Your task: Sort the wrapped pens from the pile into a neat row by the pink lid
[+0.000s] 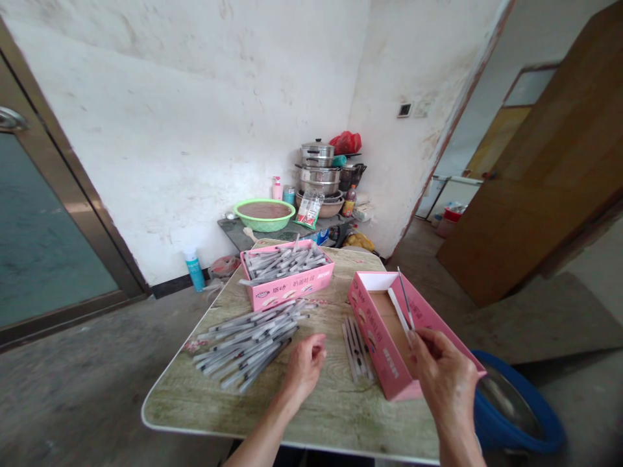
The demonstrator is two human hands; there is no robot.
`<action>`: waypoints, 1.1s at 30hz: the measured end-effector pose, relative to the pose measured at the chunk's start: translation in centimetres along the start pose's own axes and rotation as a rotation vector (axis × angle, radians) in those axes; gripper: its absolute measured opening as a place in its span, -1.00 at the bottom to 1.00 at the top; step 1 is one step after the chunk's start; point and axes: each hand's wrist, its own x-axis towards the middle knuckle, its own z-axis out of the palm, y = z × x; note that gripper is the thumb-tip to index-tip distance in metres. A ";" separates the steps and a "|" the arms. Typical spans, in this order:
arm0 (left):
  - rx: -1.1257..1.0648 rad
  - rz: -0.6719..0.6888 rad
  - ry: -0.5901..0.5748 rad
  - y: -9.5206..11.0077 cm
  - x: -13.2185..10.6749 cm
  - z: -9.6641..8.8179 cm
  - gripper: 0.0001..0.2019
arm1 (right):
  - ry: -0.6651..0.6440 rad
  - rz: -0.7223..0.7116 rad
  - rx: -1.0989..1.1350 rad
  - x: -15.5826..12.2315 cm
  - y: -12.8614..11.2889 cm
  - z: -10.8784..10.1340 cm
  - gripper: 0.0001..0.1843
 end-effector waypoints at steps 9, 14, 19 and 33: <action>0.314 0.062 -0.075 0.5 0.5 -2.1 -0.64 | -0.119 0.029 -0.230 2.4 2.4 1.0 -0.63; 0.369 0.083 -0.080 0.2 0.2 -2.4 -0.65 | -0.286 0.021 -0.343 3.6 3.4 2.1 -0.71; 0.422 0.109 -0.084 0.7 0.4 -2.7 -0.66 | -0.517 0.085 -0.420 4.3 2.9 2.8 -0.81; 0.900 0.151 0.184 0.8 4.0 -9.3 -0.79 | -0.218 -0.178 -0.538 2.5 -1.3 1.7 -0.68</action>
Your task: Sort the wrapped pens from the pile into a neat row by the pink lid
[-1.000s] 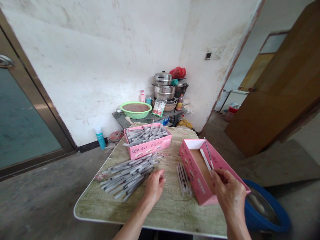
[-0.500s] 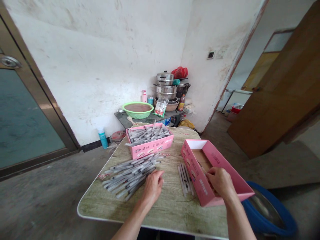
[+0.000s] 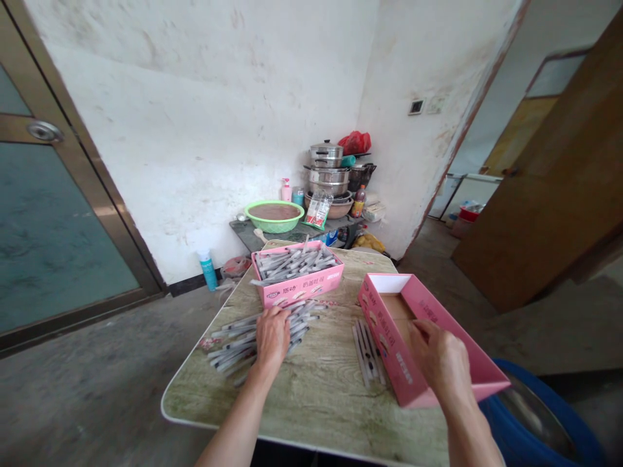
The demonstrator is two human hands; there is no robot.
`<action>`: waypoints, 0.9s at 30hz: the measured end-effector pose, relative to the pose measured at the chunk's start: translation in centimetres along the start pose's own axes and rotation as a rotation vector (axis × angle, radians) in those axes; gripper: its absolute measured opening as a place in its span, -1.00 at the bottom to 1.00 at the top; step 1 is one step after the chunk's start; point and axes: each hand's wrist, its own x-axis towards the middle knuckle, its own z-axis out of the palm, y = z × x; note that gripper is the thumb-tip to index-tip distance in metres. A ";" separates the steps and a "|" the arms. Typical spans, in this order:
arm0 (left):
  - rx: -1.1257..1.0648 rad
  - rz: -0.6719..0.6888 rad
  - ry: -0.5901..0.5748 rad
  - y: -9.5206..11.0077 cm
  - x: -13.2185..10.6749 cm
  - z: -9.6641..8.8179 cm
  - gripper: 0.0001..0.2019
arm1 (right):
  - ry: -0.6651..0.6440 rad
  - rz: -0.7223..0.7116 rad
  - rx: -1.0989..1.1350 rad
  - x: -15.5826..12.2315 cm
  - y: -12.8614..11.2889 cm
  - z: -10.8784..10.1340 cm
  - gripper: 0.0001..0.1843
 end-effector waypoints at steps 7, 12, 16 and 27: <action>0.046 -0.024 -0.017 -0.3 -0.2 0.6 -0.86 | -0.067 -0.258 0.433 -3.7 -5.7 0.9 -0.64; -0.022 0.006 -0.010 -0.1 0.0 0.6 -0.88 | -0.235 -0.308 0.397 -5.1 -7.2 4.9 -0.67; -0.085 0.032 -0.004 0.1 0.0 0.4 -0.86 | -0.300 -0.342 0.331 -5.8 -8.1 7.5 -0.71; -0.507 0.144 0.106 2.5 0.4 -1.7 -0.84 | -0.380 -0.442 0.422 -7.0 -11.1 11.2 -0.76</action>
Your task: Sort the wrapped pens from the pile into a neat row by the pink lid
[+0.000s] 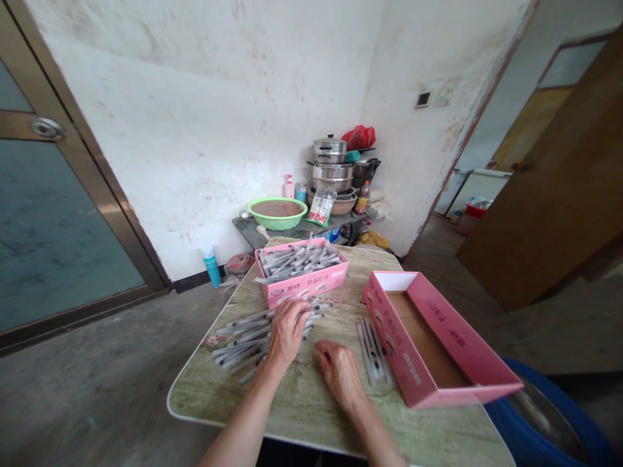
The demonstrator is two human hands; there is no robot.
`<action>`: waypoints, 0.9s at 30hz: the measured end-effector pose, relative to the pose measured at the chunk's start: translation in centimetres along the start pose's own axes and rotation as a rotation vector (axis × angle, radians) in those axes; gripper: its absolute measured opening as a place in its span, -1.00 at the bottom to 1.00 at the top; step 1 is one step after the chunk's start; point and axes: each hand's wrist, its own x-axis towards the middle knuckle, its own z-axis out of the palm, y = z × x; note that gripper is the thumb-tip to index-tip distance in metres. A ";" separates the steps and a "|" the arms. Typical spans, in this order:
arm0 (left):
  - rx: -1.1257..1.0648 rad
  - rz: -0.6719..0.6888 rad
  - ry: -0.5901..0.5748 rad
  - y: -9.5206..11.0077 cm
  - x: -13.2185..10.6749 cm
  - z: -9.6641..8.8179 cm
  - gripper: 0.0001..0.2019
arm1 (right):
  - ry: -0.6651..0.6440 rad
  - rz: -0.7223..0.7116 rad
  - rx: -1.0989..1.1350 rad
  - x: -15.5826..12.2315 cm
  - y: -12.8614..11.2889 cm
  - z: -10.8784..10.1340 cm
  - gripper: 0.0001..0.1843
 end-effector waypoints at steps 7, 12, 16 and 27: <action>-0.404 -0.252 0.147 0.7 0.0 0.2 -0.80 | -0.069 -0.194 -0.086 2.4 -1.8 2.7 -0.77; -0.628 -0.390 0.126 -0.2 -0.6 1.0 -0.72 | -0.084 -0.230 -0.104 3.4 -1.6 4.3 -0.76; -0.758 -0.445 0.115 -0.6 -0.9 1.4 -0.70 | -0.088 -0.263 -0.065 3.6 -1.1 4.6 -0.76; -0.580 -0.398 -0.209 -0.4 -1.8 1.7 -0.77 | 0.258 0.095 0.517 2.5 1.0 0.7 -0.57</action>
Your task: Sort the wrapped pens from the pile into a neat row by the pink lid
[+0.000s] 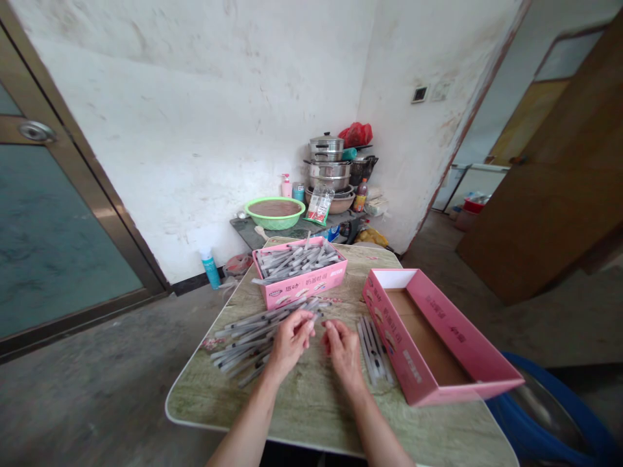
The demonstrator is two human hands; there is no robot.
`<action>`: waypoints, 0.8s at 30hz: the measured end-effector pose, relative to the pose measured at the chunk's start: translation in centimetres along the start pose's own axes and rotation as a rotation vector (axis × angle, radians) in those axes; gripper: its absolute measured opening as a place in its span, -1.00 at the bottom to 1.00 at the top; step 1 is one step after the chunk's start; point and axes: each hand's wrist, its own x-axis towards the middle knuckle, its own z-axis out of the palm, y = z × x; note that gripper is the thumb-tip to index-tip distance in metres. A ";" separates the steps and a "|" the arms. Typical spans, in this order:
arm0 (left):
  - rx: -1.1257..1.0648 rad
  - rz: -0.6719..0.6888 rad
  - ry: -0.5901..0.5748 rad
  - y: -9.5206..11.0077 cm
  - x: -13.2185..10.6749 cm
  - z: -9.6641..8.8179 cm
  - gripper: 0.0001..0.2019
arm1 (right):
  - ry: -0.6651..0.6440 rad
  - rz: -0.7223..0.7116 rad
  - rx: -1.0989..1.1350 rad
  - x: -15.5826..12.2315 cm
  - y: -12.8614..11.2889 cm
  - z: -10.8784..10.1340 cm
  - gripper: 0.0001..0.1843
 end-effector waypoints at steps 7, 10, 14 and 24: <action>0.419 0.171 -0.182 0.5 -1.0 2.2 -0.84 | 0.079 0.314 0.685 -0.8 2.4 -2.1 -0.66; 0.557 0.176 -0.193 0.9 -1.0 1.5 -0.86 | 0.097 0.332 0.761 -1.4 2.8 -2.3 -0.66; 0.396 0.125 0.032 2.4 -0.3 -0.3 -0.81 | 0.134 0.351 0.900 -1.9 2.9 -2.6 -0.67; -0.366 -0.047 -0.012 -0.6 -1.2 3.5 -0.53 | 0.091 0.389 1.093 -1.9 3.0 -2.3 -0.70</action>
